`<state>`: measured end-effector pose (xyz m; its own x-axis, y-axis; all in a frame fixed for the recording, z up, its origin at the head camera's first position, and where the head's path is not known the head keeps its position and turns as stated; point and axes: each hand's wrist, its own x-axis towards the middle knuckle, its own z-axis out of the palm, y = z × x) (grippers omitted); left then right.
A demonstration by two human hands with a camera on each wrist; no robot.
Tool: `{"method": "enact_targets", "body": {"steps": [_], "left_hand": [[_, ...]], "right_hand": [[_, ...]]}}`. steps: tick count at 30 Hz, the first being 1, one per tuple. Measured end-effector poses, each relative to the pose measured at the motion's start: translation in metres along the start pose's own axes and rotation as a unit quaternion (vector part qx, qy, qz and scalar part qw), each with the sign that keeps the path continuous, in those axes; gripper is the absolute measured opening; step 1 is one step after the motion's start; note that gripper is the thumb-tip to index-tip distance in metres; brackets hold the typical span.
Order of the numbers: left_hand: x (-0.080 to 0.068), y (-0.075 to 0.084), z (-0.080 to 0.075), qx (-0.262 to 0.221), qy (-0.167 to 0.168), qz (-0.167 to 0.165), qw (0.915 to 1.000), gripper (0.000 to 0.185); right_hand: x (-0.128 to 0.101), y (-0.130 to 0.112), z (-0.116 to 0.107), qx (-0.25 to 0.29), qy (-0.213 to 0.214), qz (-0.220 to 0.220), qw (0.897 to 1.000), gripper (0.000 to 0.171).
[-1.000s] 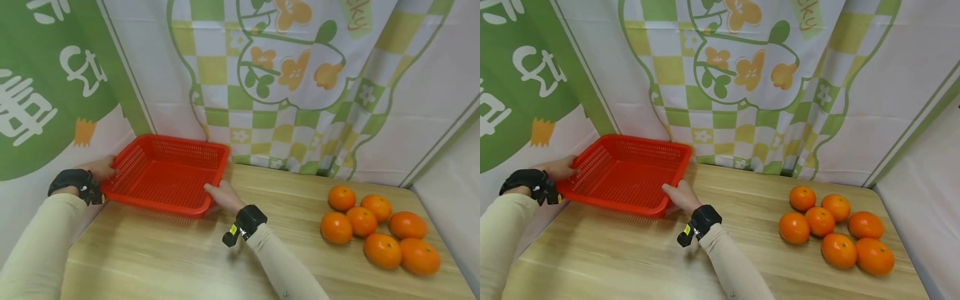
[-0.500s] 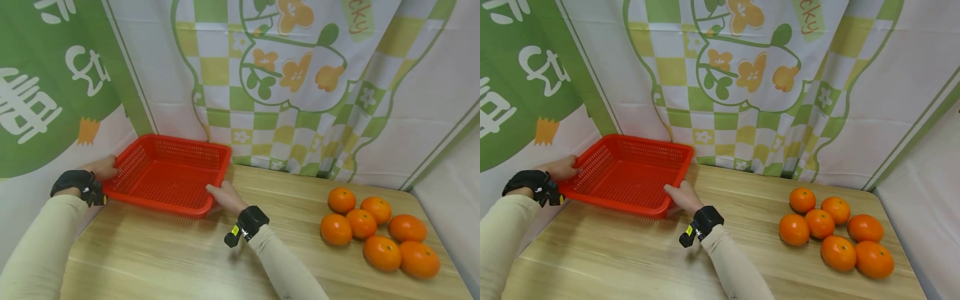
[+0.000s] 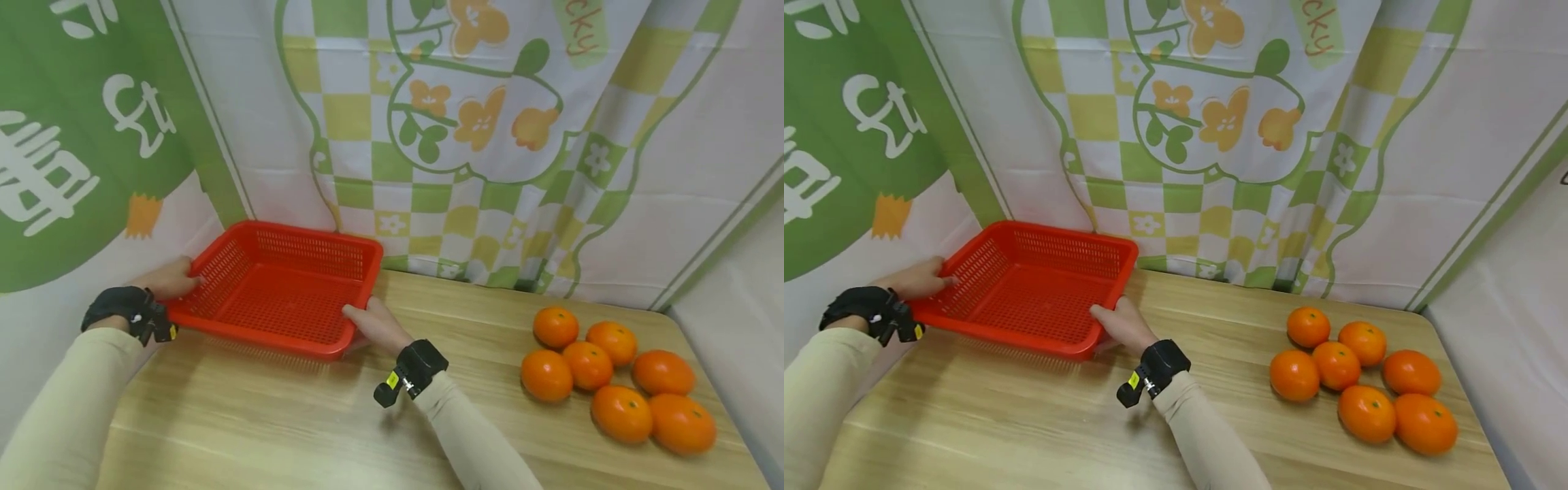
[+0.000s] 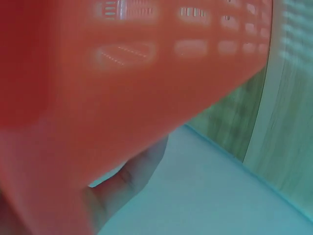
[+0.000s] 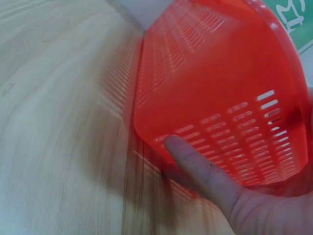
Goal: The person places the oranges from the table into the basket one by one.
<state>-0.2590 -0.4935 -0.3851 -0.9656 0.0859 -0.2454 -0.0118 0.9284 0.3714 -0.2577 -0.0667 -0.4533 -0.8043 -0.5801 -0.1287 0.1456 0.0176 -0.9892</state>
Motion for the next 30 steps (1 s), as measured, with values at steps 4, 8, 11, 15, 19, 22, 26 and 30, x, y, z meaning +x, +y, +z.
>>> {"method": "enact_targets", "body": {"steps": [4,8,11,15,19,22,26,30], "left_hand": [[-0.003,0.0,0.001,-0.006,0.003,-0.005,1.0,0.033],[-0.004,0.001,0.006,-0.015,0.005,-0.001,0.9999,0.041],[-0.003,0.005,0.012,-0.043,0.001,0.005,0.9991,0.048],[-0.001,0.013,0.02,-0.103,-0.011,0.003,0.9946,0.05],[0.001,0.02,0.026,-0.133,-0.015,0.003,0.9909,0.054],[0.005,0.026,0.031,-0.148,-0.014,0.009,0.9889,0.057],[0.01,0.033,0.039,-0.175,-0.014,0.016,0.9844,0.056],[0.008,0.038,0.043,-0.198,-0.02,0.018,0.9798,0.057]], "right_hand": [[-0.002,0.001,-0.004,0.003,-0.016,-0.002,1.0,0.046],[-0.006,0.002,-0.013,0.004,-0.032,0.0,0.999,0.047],[-0.012,0.001,-0.022,0.002,-0.036,0.004,0.999,0.047],[-0.018,0.001,-0.034,-0.007,-0.041,0.004,0.999,0.048],[-0.023,0.002,-0.042,-0.016,-0.037,0.004,0.999,0.049],[-0.029,0.002,-0.049,-0.024,-0.026,0.006,0.999,0.048],[-0.039,0.003,-0.057,-0.029,-0.018,0.003,0.999,0.048],[-0.044,0.007,-0.061,-0.022,-0.021,0.004,1.0,0.049]]}}
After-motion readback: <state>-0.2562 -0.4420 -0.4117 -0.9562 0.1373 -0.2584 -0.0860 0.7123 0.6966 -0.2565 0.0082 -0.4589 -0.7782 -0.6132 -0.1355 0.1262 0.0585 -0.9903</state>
